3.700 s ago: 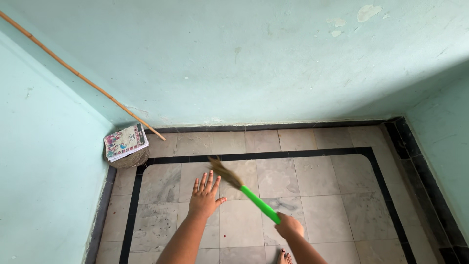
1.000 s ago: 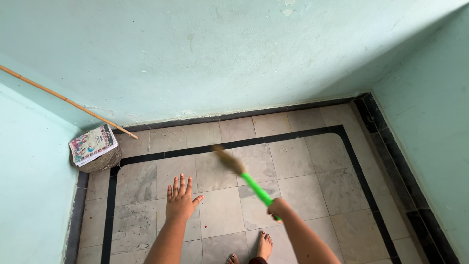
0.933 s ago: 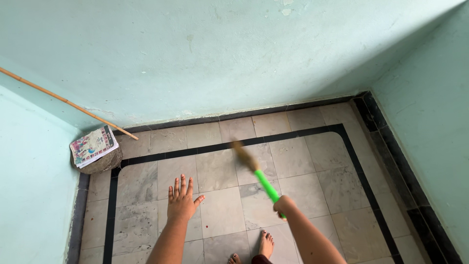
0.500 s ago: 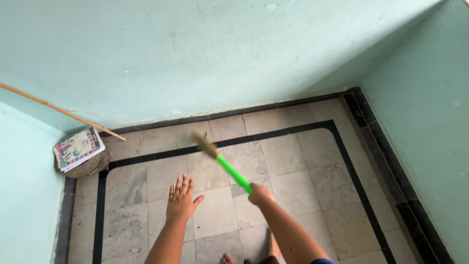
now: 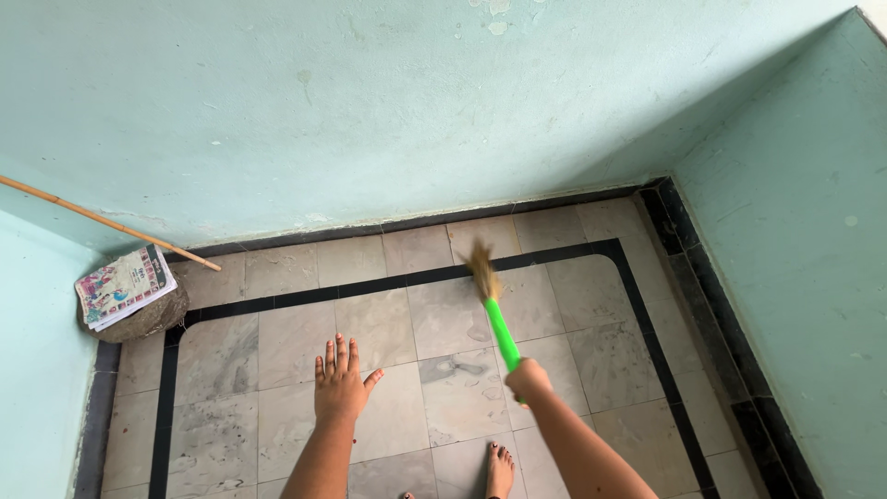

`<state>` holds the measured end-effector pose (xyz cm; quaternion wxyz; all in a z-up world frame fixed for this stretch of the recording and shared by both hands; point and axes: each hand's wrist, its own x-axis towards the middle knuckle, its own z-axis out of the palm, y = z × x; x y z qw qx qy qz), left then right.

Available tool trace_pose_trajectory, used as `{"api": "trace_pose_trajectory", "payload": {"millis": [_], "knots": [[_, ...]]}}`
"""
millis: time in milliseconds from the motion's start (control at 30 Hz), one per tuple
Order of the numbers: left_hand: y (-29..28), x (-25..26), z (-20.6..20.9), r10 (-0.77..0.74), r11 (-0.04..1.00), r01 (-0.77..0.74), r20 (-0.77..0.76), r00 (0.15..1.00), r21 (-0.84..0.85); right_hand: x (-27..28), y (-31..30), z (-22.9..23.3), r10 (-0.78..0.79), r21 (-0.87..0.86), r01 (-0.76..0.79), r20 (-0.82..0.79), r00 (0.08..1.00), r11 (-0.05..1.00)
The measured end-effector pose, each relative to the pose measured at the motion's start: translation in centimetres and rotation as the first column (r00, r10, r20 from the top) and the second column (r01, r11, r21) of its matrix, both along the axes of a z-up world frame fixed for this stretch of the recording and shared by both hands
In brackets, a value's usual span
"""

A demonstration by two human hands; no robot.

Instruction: The person sweeps pieces of paper on a tiled floor into a pile using a handheld broom.

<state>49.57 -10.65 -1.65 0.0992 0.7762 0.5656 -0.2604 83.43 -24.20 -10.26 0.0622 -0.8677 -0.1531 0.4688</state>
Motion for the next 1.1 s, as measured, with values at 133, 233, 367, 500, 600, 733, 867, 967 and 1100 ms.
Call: {"api": "trace_pose_trajectory", "payload": {"millis": [133,233,367,500,600,733,867,967,1100], "knots": [[0.0,2.5,0.0,0.027,0.999,-0.026,0.026,0.999,-0.019,-3.2,2.0,4.5,0.251,0.107,-0.255,0.052,0.967,0.961],[0.1,4.5,0.3,0.014,1.000,-0.014,0.059,0.998,-0.004,-2.7,4.6,6.9,0.395,0.057,-0.394,-0.014,0.919,0.917],[0.2,6.2,0.3,-0.008,1.000,0.007,0.086,0.996,0.008,-0.5,6.1,4.4,0.512,0.066,-0.510,-0.022,0.859,0.858],[-0.2,6.8,0.2,-0.010,1.000,0.009,0.066,0.998,0.008,4.6,3.2,-0.7,0.280,0.072,-0.274,-0.082,0.957,0.959],[-0.1,7.0,0.3,0.035,0.998,-0.033,0.040,0.999,-0.048,9.7,1.0,-1.9,0.083,-0.060,-0.086,-0.059,0.995,0.994],[-0.1,7.1,0.7,0.062,0.997,-0.062,0.001,0.998,-0.050,13.3,0.5,-0.9,-0.068,-0.177,0.082,0.085,0.994,0.981],[-0.2,8.3,1.4,0.026,0.999,-0.026,-0.011,1.000,-0.028,11.9,0.9,0.7,0.212,-0.071,-0.202,0.197,0.957,0.977],[-0.6,9.6,1.6,-0.055,0.998,0.055,0.009,0.998,-0.009,9.3,1.8,1.2,0.300,0.008,-0.303,0.111,0.947,0.953],[-0.5,10.6,1.5,-0.101,0.995,0.100,0.055,0.993,0.025,7.1,3.4,-0.9,0.202,0.034,-0.200,-0.266,0.943,0.979]]}}
